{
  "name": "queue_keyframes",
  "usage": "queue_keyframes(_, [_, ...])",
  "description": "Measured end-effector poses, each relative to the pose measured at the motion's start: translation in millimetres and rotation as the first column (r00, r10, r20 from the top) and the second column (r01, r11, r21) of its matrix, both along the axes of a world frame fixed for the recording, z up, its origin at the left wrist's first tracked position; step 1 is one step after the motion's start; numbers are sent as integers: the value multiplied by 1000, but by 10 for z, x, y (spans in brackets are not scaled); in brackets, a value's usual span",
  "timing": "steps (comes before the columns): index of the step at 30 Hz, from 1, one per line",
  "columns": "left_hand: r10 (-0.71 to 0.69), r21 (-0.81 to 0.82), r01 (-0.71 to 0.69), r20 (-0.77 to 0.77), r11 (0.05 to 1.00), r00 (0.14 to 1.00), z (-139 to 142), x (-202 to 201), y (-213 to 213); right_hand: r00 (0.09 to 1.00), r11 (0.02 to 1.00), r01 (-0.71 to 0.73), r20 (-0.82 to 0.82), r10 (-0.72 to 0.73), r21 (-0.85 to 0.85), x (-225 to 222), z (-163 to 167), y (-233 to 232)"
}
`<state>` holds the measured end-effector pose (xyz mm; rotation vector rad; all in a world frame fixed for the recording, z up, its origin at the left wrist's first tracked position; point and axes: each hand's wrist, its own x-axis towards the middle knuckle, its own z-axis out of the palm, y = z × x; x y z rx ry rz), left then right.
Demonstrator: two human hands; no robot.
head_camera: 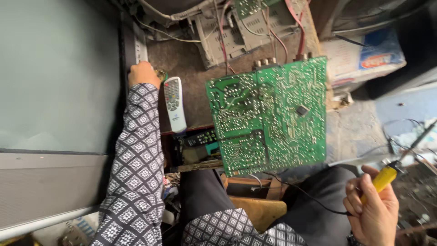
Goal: The person holds a green circuit board and uses a soldering iron to reflow solder joints on the back side. They then pick up a roll of solder wire and continue applying solder to specific points on the board.
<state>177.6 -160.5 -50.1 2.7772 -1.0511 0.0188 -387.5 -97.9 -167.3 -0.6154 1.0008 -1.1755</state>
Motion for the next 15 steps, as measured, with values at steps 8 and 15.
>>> queue_keyframes(8, [-270, -693, 253, 87, 675, 959, 52, -466, 483, 996, 999, 44, -77, -46, -29, 22, 217, 656])
queue_keyframes(15, [-507, -747, -7, -458, 665, 730, -103, -1856, 1088, 928, 995, -92, -366, 73, -35, 460, 284, 1049])
